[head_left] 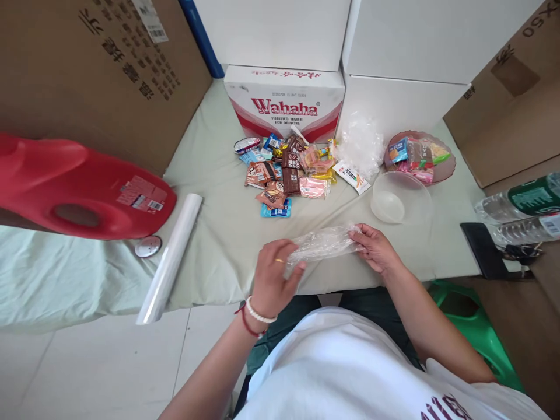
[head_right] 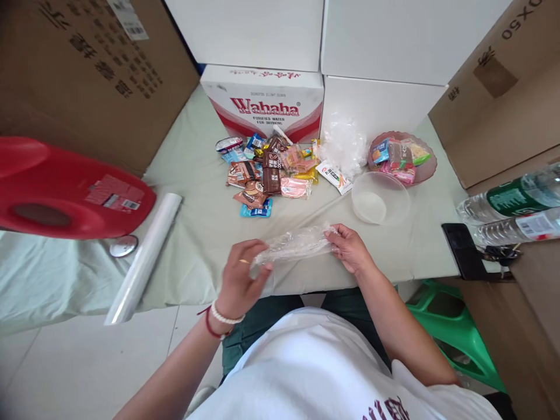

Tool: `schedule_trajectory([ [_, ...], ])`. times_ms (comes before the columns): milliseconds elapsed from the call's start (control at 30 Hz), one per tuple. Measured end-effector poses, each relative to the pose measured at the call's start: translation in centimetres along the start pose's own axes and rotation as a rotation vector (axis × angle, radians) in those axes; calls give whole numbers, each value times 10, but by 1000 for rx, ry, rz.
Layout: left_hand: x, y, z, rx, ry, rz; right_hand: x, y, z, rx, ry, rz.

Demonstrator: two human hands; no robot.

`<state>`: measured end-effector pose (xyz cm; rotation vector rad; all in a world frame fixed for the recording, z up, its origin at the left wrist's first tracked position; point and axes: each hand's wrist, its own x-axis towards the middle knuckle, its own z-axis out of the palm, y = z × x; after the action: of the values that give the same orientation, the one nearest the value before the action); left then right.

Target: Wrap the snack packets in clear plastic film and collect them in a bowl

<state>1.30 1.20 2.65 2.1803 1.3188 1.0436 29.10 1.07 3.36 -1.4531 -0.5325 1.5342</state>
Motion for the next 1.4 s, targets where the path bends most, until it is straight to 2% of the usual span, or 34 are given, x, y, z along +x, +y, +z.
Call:
schedule_trajectory([
  [67,6,4,16,91,-160,96,2,-3,2,-22,-17,4],
  [167,15,-7,34,68,-255,-6,3,-10,-3,-47,-25,-39],
  [267,19,-17,38,-86,-170,-183,-1,-14,-12,-9,17,-163],
  [367,18,-11,38,-128,-52,-329,-10,-6,-10,10,101,-241],
  [467,16,8,46,-250,27,-478,-18,13,11,-23,127,-183],
  [600,17,29,60,-760,108,-694,-13,35,50,15,105,-45],
  [667,19,30,60,-947,129,-830,-5,39,60,32,58,-26],
  [733,22,23,53,-1012,139,-934,5,39,60,21,19,-46],
  [867,23,1,36,-897,147,-1028,13,33,47,-106,51,-151],
  [967,18,-8,36,-811,128,-1042,7,30,47,-352,95,-283],
  [1067,11,-7,43,-646,86,-877,-2,36,57,-692,72,-433],
  [1133,8,-8,47,-518,75,-751,-3,44,62,-909,3,-487],
  [1200,8,-12,45,-419,75,-698,1,52,62,-1038,-100,-512],
  [1300,9,-25,36,-189,93,-729,7,58,50,-1001,-179,-564],
  [1367,7,-34,28,24,163,-721,10,57,40,-916,-168,-600],
  [1400,5,-36,26,142,222,-666,10,56,36,-885,-162,-616],
])
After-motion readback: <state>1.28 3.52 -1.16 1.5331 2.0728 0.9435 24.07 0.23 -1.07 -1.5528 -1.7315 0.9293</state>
